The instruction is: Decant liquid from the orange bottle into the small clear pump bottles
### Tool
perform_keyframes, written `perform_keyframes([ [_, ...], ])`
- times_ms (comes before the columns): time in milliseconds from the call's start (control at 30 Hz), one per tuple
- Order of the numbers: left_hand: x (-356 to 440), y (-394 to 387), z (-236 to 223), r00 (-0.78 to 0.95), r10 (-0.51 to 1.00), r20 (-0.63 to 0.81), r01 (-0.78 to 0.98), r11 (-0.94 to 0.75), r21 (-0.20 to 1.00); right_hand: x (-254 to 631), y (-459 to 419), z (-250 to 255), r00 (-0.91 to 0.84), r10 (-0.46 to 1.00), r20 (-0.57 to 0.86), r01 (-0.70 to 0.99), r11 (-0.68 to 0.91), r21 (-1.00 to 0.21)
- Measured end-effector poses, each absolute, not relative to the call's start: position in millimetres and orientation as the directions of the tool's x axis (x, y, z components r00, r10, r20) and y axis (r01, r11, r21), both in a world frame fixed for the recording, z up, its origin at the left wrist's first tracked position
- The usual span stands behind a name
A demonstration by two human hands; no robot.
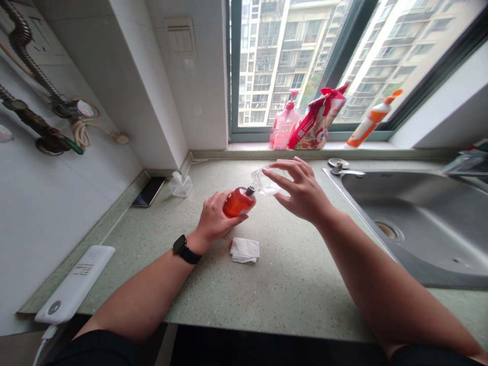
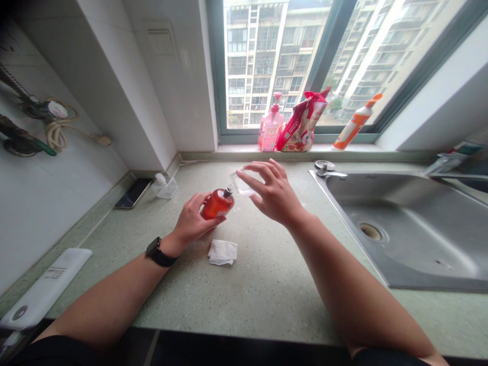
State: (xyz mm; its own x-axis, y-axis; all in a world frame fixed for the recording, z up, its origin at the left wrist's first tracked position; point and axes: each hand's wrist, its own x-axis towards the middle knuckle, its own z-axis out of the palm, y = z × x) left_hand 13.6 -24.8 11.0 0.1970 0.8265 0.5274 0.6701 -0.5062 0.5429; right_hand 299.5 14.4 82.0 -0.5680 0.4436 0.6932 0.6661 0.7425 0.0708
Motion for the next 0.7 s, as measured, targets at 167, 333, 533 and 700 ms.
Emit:
perform_keyframes([
  [167, 14.3, -25.3, 11.2, 0.193, 0.829, 0.525, 0.668, -0.502, 0.549, 299.4, 13.9, 83.2, -0.571, 0.441, 0.693, 0.667, 0.742, 0.077],
  [333, 14.8, -25.3, 11.8, 0.195, 0.828, 0.525, 0.666, -0.505, 0.549, 298.9, 12.2, 85.3, -0.574, 0.437, 0.693, 0.665, 0.742, 0.083],
  [533, 15.2, -25.4, 12.1, 0.191, 0.829, 0.526, 0.655, -0.507, 0.560, 298.0, 10.4, 86.4, -0.569, 0.453, 0.686, 0.665, 0.744, 0.061],
  [700, 15.5, -25.9, 12.1, 0.191, 0.828, 0.527, 0.646, -0.510, 0.568, 298.1, 10.6, 86.2, -0.573, 0.444, 0.689, 0.663, 0.745, 0.071],
])
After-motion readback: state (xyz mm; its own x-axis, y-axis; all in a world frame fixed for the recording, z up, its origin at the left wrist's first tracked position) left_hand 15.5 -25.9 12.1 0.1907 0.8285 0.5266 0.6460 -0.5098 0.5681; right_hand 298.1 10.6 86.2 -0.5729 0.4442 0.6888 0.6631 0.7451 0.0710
